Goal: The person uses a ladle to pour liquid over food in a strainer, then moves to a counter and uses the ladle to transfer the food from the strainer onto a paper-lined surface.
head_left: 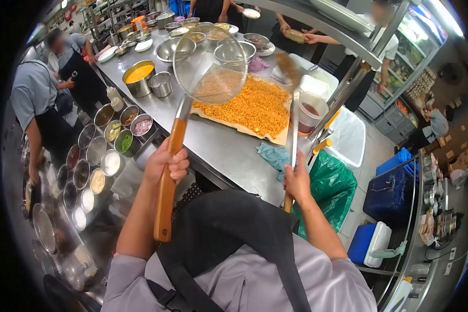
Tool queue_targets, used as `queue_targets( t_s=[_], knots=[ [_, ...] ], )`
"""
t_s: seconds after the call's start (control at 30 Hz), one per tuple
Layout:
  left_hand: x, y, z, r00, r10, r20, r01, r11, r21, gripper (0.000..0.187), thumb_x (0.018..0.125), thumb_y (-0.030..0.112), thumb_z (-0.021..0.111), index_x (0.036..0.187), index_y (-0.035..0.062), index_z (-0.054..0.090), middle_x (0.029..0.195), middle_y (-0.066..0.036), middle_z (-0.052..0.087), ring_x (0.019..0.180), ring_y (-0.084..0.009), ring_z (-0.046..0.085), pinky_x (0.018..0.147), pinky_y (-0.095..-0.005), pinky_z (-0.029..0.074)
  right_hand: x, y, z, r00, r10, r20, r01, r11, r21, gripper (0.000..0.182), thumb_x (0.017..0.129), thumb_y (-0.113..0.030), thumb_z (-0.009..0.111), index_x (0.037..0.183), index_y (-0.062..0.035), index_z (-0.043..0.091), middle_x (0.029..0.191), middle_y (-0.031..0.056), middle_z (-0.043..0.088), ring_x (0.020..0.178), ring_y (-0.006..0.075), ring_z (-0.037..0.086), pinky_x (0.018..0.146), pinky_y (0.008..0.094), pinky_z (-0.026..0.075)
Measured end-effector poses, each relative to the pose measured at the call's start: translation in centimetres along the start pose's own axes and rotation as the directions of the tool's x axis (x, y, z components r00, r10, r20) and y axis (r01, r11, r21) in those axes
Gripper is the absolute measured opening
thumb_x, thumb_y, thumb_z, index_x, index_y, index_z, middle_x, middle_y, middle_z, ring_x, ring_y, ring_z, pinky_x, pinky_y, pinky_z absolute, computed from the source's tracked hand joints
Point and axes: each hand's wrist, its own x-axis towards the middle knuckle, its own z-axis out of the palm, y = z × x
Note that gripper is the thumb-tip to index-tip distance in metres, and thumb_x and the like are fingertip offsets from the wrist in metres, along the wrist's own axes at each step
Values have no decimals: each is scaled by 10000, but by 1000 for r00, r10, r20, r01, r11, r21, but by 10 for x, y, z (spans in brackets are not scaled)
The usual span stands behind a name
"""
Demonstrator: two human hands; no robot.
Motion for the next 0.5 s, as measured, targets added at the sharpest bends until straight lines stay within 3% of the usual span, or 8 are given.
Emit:
queue_targets(
  t_s=[0.03,0.1,0.17,0.23,0.3,0.37,0.43,0.5],
  knots=[
    [6,-1,2,999,-50,13,51,994,-94,697,841,-82,499,1488,152,389,868,-87,490,601,-103,464,482,-242,439,11,1,-3,1000,-9,-3,9,1000,-4,623,998,-121,592,1570,-155,347,704,25,542,507,114,510,446,301,444],
    [15,-6,-13,1000,-22,12,22,999,-40,601,853,-81,479,1414,132,443,865,-82,490,604,-101,466,491,-247,441,33,9,-9,977,112,183,-109,994,-31,640,1011,-112,563,1579,-176,277,702,30,532,499,115,517,433,307,452],
    [14,0,-21,1000,3,-12,-3,1000,2,566,850,-79,478,1377,125,462,861,-75,486,598,-102,456,486,-253,439,19,14,-4,986,74,150,-70,997,-36,626,999,-107,562,1561,-152,290,680,30,530,487,124,516,430,318,454],
    [9,1,-14,999,0,-34,-1,999,-35,569,839,-84,487,1363,135,468,853,-73,486,600,-102,459,487,-255,439,0,19,10,995,10,-100,-19,996,-90,582,980,-104,580,1522,-120,369,664,23,530,475,124,496,418,317,439],
    [9,-12,-10,1000,-11,-16,9,996,-93,576,831,-84,498,1360,142,470,852,-77,496,607,-106,476,487,-258,447,3,23,15,995,1,-101,-17,988,-153,566,967,-110,593,1495,-87,393,723,66,591,491,153,537,428,335,470],
    [7,-11,-8,999,-49,-19,46,990,-130,583,830,-80,503,1359,165,476,841,-71,490,606,-103,473,485,-259,439,30,29,1,981,49,186,-23,990,-138,575,972,-98,563,1504,-92,345,718,79,591,481,177,551,429,345,476],
    [2,0,-14,999,-42,7,42,997,-61,576,831,-83,500,1345,175,480,843,-65,488,603,-99,460,484,-258,424,25,20,2,976,59,207,-53,998,-34,550,969,-93,549,1486,-88,364,714,93,588,482,200,565,430,359,485],
    [-5,6,-16,999,-34,32,36,995,-91,554,834,-81,504,1318,188,488,853,-66,496,603,-99,452,485,-254,407,3,11,16,999,-10,-43,2,981,-193,525,960,-75,550,1458,-106,387,669,63,537,483,154,540,413,346,472]
  ],
)
